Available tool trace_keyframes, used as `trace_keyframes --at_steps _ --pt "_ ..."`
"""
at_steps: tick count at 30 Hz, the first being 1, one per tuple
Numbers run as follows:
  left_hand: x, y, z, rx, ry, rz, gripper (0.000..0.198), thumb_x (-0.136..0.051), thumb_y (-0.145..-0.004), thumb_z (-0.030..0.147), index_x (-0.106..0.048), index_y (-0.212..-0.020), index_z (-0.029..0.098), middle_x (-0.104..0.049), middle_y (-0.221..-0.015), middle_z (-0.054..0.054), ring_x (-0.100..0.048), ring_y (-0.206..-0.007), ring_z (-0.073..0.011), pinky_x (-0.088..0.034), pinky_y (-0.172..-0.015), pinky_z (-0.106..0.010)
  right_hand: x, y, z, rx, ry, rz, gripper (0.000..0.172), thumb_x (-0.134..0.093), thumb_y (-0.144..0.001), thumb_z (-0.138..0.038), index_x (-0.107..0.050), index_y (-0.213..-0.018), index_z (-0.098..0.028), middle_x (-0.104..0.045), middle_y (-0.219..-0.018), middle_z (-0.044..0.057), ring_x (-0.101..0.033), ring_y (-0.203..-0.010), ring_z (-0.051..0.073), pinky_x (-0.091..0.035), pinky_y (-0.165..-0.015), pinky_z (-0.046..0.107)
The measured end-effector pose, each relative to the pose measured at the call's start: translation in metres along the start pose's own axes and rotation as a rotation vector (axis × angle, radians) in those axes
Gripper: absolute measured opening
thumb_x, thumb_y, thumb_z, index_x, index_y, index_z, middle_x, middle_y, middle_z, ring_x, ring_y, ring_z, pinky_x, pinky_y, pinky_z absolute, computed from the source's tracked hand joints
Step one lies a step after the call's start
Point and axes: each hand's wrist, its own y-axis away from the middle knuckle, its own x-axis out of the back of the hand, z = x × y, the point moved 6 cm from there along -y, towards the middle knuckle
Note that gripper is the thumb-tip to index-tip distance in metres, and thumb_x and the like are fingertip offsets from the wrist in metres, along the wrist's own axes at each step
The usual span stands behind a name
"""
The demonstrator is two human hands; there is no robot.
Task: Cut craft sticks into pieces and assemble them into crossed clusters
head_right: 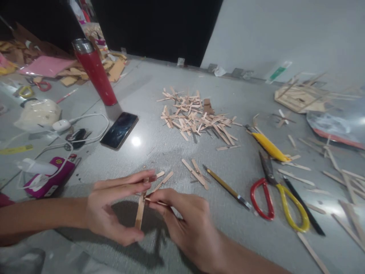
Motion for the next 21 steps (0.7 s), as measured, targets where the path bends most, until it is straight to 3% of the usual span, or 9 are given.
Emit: trace_keyframes --at_steps 6,11,18,21 --pt "0.0 -0.007 -0.001 -0.032 0.085 0.006 0.091 -0.094 -0.072 0.037 -0.052 -0.152 0.024 -0.066 -0.143 -0.019 -0.07 -0.124 -0.0327 -0.059 -0.105 -0.042 -0.002 0.001 0.002 -0.027 -0.061 -0.002 0.01 -0.067 -0.097 -0.013 -0.071 -0.097 -0.022 -0.082 -0.082 -0.001 -0.079 -0.067 0.013 -0.06 -0.063 0.015" --pt "0.002 -0.011 0.0 -0.078 0.117 -0.001 0.094 -0.096 -0.07 0.033 -0.051 -0.153 0.025 -0.07 -0.138 -0.018 -0.067 -0.127 -0.0335 -0.057 -0.108 -0.043 -0.005 -0.001 0.008 -0.193 -0.247 0.03 0.011 -0.066 -0.096 -0.013 -0.072 -0.09 -0.021 -0.078 -0.074 -0.001 -0.077 -0.061 0.013 -0.062 -0.06 0.016" --pt "0.0 -0.006 -0.005 0.003 0.178 -0.041 0.092 -0.1 -0.064 0.032 -0.056 -0.144 0.019 -0.066 -0.141 -0.023 -0.064 -0.132 -0.0344 -0.054 -0.112 -0.042 -0.007 0.002 0.007 -0.156 -0.255 0.068 0.015 -0.066 -0.094 -0.008 -0.072 -0.094 -0.022 -0.079 -0.077 -0.001 -0.077 -0.063 0.012 -0.061 -0.063 0.014" --pt "0.0 -0.003 -0.011 0.074 0.316 -0.016 0.086 -0.1 -0.064 0.031 -0.054 -0.137 0.02 -0.062 -0.146 -0.023 -0.065 -0.131 -0.0323 -0.055 -0.11 -0.039 -0.007 0.003 0.011 -0.222 -0.296 0.067 0.013 -0.067 -0.094 -0.01 -0.072 -0.093 -0.022 -0.079 -0.076 -0.002 -0.077 -0.063 0.012 -0.062 -0.062 0.014"
